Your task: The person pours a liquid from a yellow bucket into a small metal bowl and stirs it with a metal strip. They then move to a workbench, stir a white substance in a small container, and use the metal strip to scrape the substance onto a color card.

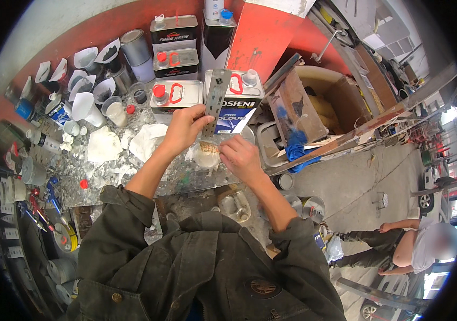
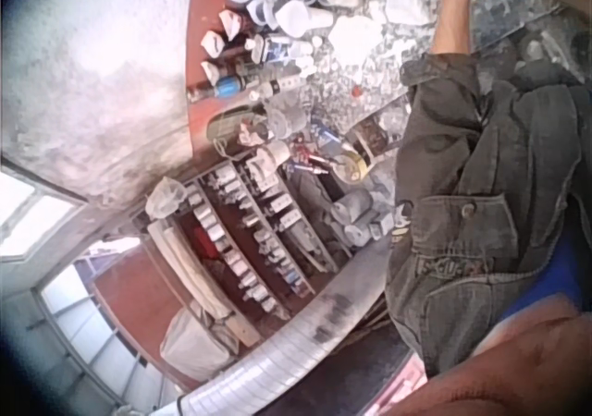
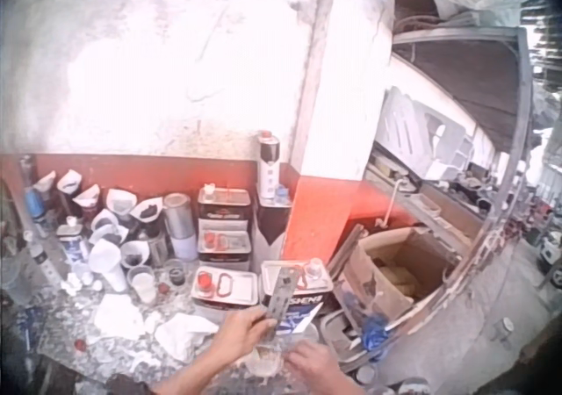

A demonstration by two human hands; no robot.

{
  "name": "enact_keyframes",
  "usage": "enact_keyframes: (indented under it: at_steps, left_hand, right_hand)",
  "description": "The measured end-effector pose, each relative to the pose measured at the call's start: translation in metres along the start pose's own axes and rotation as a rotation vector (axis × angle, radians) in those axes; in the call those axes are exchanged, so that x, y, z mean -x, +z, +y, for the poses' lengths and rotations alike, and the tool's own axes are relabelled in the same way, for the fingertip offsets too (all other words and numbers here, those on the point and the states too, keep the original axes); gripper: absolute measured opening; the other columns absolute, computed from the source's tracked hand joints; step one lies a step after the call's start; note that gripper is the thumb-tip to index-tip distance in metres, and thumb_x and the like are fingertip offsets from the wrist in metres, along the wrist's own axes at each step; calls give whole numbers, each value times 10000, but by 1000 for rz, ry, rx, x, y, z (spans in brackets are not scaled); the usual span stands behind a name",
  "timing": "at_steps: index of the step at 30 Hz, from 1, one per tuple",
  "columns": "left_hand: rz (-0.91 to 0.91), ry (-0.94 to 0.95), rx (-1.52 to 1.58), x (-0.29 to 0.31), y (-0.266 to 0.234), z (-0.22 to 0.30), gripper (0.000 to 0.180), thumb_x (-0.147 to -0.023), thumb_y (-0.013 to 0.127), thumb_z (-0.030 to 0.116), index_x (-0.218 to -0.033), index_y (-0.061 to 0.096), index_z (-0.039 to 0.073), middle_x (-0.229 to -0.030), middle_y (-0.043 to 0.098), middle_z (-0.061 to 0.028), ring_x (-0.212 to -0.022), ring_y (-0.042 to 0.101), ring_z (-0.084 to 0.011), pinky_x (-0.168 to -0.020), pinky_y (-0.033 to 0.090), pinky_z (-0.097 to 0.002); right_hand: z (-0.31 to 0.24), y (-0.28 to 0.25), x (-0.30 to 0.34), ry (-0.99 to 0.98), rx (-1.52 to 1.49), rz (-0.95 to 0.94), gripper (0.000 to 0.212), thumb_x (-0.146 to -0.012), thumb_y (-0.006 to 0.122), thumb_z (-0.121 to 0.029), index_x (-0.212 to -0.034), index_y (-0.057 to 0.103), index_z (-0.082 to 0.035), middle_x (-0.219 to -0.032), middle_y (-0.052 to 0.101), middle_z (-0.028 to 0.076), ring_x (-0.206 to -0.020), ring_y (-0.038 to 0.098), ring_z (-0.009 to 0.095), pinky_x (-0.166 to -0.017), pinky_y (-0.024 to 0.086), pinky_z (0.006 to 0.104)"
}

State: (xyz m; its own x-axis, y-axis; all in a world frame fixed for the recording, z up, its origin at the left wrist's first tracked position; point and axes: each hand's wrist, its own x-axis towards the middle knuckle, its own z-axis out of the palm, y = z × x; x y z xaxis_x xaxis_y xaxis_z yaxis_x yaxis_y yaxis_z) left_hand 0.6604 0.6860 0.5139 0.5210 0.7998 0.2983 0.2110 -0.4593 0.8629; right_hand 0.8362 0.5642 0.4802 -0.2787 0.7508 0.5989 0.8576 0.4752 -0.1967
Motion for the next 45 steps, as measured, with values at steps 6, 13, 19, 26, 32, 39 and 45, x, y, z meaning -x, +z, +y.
enact_keyframes:
  at_steps: [6,13,19,26,32,39,45]
  left_hand:
    - [25,11,52,-6,-6,17,196,-874,724,140,-899,638,-33,-726,643,-222,-643,604,-403,-591,458,-428]
    - [26,-14,71,-12,-6,10,185,-881,723,143,-933,674,-28,-762,678,-218,-672,652,-379,-612,486,-413]
    - [33,-16,145,-8,-5,10,177,-876,727,139,-949,693,-18,-781,698,-211,-689,676,-362,-634,509,-406]
    - [44,-29,90,-13,-12,12,176,-872,735,140,-937,694,-18,-780,697,-214,-692,682,-363,-627,510,-403]
    - [49,-32,122,-13,-11,13,181,-869,740,144,-913,688,-23,-771,694,-212,-687,678,-364,-625,506,-404]
    - [39,-31,53,-13,-14,19,185,-869,740,142,-913,682,-29,-782,702,-213,-686,687,-357,-624,512,-399]
    - [73,-11,131,-11,-11,14,180,-867,742,138,-917,687,-26,-763,699,-208,-661,687,-336,-604,501,-394]
  right_hand:
    - [-1,3,-12,-74,42,-4,177,-684,767,-49,-811,647,-82,-878,664,8,-800,633,196,-632,538,339]
    - [1,21,9,-99,46,-82,165,-697,756,-51,-801,631,-81,-845,638,5,-786,621,200,-611,526,336]
    - [-10,-1,-13,-138,72,42,166,-688,753,-65,-794,626,-83,-823,621,5,-765,610,196,-598,520,329]
    - [-8,21,8,-145,47,-50,172,-681,749,-55,-798,627,-82,-830,628,8,-763,618,199,-609,521,327]
    - [-14,-2,-10,-130,75,42,188,-676,753,-50,-810,627,-85,-840,640,5,-781,625,197,-623,528,324]
    - [-10,21,14,-102,19,-71,186,-673,757,-35,-803,631,-83,-901,678,6,-775,634,201,-611,533,328]
    - [-11,-13,-18,-120,52,77,275,-624,800,-46,-864,667,-73,-902,679,18,-774,639,220,-640,532,340]
